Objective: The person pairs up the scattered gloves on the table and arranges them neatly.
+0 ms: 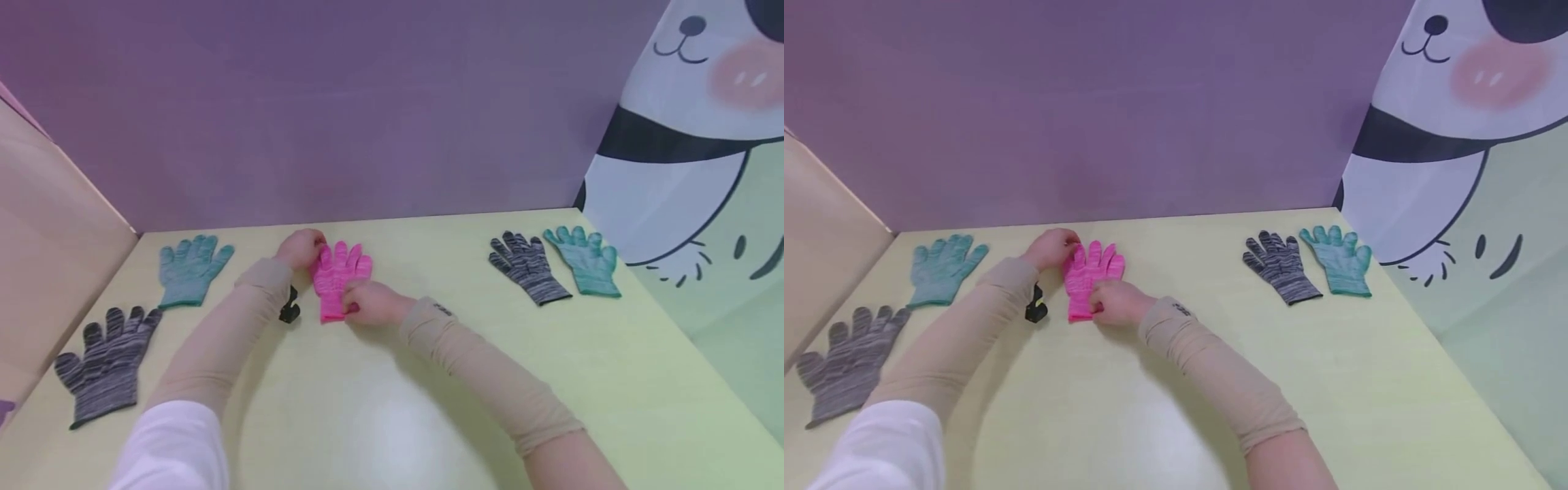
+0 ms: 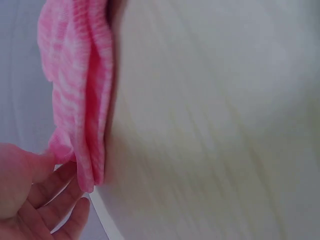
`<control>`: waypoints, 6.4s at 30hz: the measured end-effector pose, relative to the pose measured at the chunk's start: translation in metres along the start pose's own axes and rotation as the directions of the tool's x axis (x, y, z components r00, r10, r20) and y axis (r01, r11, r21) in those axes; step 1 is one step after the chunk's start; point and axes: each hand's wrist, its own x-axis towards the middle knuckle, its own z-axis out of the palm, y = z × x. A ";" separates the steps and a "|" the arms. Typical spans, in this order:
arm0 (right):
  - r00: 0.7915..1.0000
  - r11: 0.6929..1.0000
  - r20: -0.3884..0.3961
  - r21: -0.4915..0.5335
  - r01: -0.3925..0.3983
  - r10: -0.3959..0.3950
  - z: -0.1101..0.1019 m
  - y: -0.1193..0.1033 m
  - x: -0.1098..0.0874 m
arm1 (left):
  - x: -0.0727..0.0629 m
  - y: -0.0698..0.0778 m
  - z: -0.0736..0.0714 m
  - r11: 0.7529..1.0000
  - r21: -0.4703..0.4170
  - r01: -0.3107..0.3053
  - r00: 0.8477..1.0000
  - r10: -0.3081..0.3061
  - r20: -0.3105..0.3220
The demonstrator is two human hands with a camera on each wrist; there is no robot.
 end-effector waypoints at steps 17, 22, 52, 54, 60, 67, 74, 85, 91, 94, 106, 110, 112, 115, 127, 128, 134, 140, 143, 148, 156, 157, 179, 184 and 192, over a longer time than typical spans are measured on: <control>0.999 0.999 -0.003 0.028 -0.034 0.034 0.004 0.000 0.000 | 0.011 0.000 0.001 1.000 0.009 0.028 0.997 -0.028 0.072; 1.000 1.000 -0.001 0.023 -0.017 0.017 0.005 0.000 0.000 | 0.014 0.002 -0.002 1.000 0.025 0.015 0.997 -0.017 0.077; 0.999 0.998 0.013 0.045 -0.041 0.040 -0.004 0.002 0.002 | 0.016 0.006 -0.008 0.999 -0.006 -0.046 0.998 0.046 0.051; 0.999 0.998 0.008 0.047 -0.038 0.038 -0.006 0.003 0.001 | 0.016 0.011 -0.011 0.997 -0.003 -0.073 0.995 0.073 0.068; 1.000 0.999 -0.006 0.042 -0.011 0.011 -0.008 0.002 0.000 | 0.039 0.001 0.005 0.993 0.010 -0.119 0.990 0.118 0.074; 1.000 0.999 0.009 0.050 -0.010 0.009 -0.003 0.000 0.001 | 0.139 -0.090 0.092 0.980 0.089 -0.179 0.982 0.172 0.077; 1.000 0.998 0.005 0.059 -0.012 0.012 0.000 0.001 0.001 | 0.063 -0.017 0.040 0.996 0.034 -0.079 0.995 0.077 0.070; 1.000 0.998 0.003 0.057 -0.008 0.008 0.001 0.003 0.001 | 0.030 0.021 0.012 1.000 0.016 -0.026 0.999 0.025 0.027; 1.000 0.998 0.009 0.059 -0.023 0.023 0.002 0.003 0.002 | 0.032 0.021 0.012 1.000 0.015 -0.028 0.999 0.027 0.024; 1.000 0.998 0.010 0.057 -0.029 0.029 0.001 0.003 0.002 | 0.033 0.017 0.011 0.999 -0.003 -0.044 0.999 0.044 0.012; 1.000 0.999 0.016 0.044 -0.009 0.008 -0.003 0.002 0.000 | 0.033 0.018 0.005 0.998 0.061 -0.034 0.996 0.039 -0.078; 1.000 0.999 0.015 0.052 -0.006 0.005 -0.003 0.002 0.000 | 0.034 0.021 0.008 0.995 0.098 -0.033 0.997 0.041 -0.072; 1.000 0.998 0.012 0.060 0.002 -0.003 -0.003 0.003 0.000 | 0.033 0.022 0.009 0.995 0.094 -0.020 0.998 0.025 -0.054; 1.000 0.998 0.011 0.067 0.016 -0.017 -0.002 0.004 0.001 | 0.031 0.021 0.009 0.995 0.092 -0.026 0.999 0.028 -0.018; 0.999 0.993 0.034 0.114 -0.012 0.008 -0.005 0.006 0.002 | 0.013 0.022 -0.010 0.986 0.080 -0.144 0.990 0.142 0.024; 0.999 0.993 0.040 0.118 -0.007 0.003 -0.004 0.006 0.002 | 0.009 0.023 -0.011 0.985 0.089 -0.147 0.989 0.145 0.023; 0.997 0.989 0.072 0.140 -0.044 0.034 0.000 0.008 0.002 | -0.015 0.027 -0.013 0.977 0.126 -0.170 0.985 0.165 0.052; 0.990 0.986 0.125 0.146 -0.079 0.061 -0.006 0.005 0.002 | -0.047 0.027 -0.017 0.984 0.080 -0.157 0.978 0.143 0.150; 0.987 0.985 0.135 0.143 -0.100 0.081 -0.007 0.004 -0.001 | -0.060 0.028 -0.013 0.980 0.060 -0.188 0.969 0.175 0.175; 0.988 0.985 0.119 0.128 -0.116 0.101 -0.010 0.007 -0.004 | -0.069 0.034 -0.008 0.967 0.026 -0.253 0.945 0.242 0.219; 0.993 0.984 0.100 0.161 -0.081 0.065 -0.009 0.008 0.000 | -0.075 0.033 -0.003 0.965 0.023 -0.260 0.936 0.246 0.250; 0.992 0.982 0.103 0.170 -0.086 0.069 -0.009 0.008 -0.001 | -0.075 0.033 -0.002 0.966 0.024 -0.256 0.938 0.242 0.250; 0.916 0.722 0.102 0.584 -0.371 0.389 -0.023 0.044 0.020 | -0.086 0.036 0.010 0.972 -0.023 -0.234 0.959 0.235 0.158; 0.823 0.660 0.094 0.549 -0.512 0.560 -0.027 0.044 0.027 | -0.091 0.043 0.016 0.975 0.026 -0.222 0.968 0.217 0.126; 0.801 0.684 0.104 0.463 -0.564 0.590 -0.031 0.045 0.030 | -0.093 0.044 0.018 0.978 0.054 -0.204 0.974 0.197 0.108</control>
